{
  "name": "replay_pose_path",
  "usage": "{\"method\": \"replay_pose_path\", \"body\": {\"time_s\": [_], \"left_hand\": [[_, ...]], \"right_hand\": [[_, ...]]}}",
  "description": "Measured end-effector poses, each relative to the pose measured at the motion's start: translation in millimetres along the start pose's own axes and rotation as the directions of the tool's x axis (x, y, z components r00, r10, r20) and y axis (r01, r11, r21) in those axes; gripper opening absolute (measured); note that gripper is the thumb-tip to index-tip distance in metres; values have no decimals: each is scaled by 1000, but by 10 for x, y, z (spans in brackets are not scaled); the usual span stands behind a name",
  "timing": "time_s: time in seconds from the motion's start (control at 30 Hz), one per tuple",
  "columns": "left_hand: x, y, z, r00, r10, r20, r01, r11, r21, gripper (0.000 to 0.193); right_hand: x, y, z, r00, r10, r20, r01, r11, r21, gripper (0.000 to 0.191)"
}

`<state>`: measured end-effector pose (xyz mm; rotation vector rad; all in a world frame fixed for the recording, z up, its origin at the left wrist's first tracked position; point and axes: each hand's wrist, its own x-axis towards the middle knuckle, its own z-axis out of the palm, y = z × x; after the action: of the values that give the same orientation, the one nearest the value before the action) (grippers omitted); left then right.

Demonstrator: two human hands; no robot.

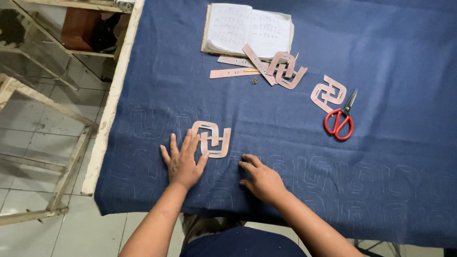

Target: The person lays paper pattern templates on a large blue fabric spread over a work table and traces around them with a pencil, repositioning the templates to mark repeated motif outlines on the cloth. Scissors and a notebook of pattern sheets rest on the table nearby.

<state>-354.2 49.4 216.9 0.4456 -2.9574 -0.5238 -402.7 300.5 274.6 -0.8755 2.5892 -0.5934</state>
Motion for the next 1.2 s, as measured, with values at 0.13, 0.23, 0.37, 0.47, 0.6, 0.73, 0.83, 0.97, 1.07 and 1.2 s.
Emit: {"method": "replay_pose_path", "body": {"time_s": [0.13,0.23,0.37,0.47,0.6,0.73,0.83,0.97,1.07,1.2], "left_hand": [[-25,1,-66,994,97,49,-95,995,-29,65],[-5,-48,-71,982,120,149,-114,992,-48,72],[-38,-104,27,985,173,-20,-174,982,-70,86],[-103,-173,90,980,188,-64,-190,982,-16,84],[-155,-444,25,998,37,43,-42,993,113,72],[-147,-809,-132,999,-35,15,33,990,139,68],[-140,-886,-160,1000,18,-18,-15,988,151,66],[-135,-845,-147,996,35,-81,-21,984,175,65],[-130,-804,-164,997,-3,-74,16,985,173,62],[-34,-573,-133,998,-59,-9,60,986,156,56]], "right_hand": [[48,92,24,998,60,-28,-58,995,82,44],[261,76,16,993,33,-111,-22,995,99,43],[625,-132,47,987,-30,-159,43,996,82,44],[901,-358,56,985,-62,-159,73,995,71,60],[1224,-656,70,995,-2,-104,7,999,47,79],[1380,-796,98,986,163,-20,-162,986,43,82],[1416,-724,158,971,239,16,-240,969,64,71],[1407,-352,327,981,189,-29,-186,978,94,46],[1322,137,333,970,206,-132,-125,882,454,37],[1198,675,137,818,550,-169,-199,546,814,27]]}}
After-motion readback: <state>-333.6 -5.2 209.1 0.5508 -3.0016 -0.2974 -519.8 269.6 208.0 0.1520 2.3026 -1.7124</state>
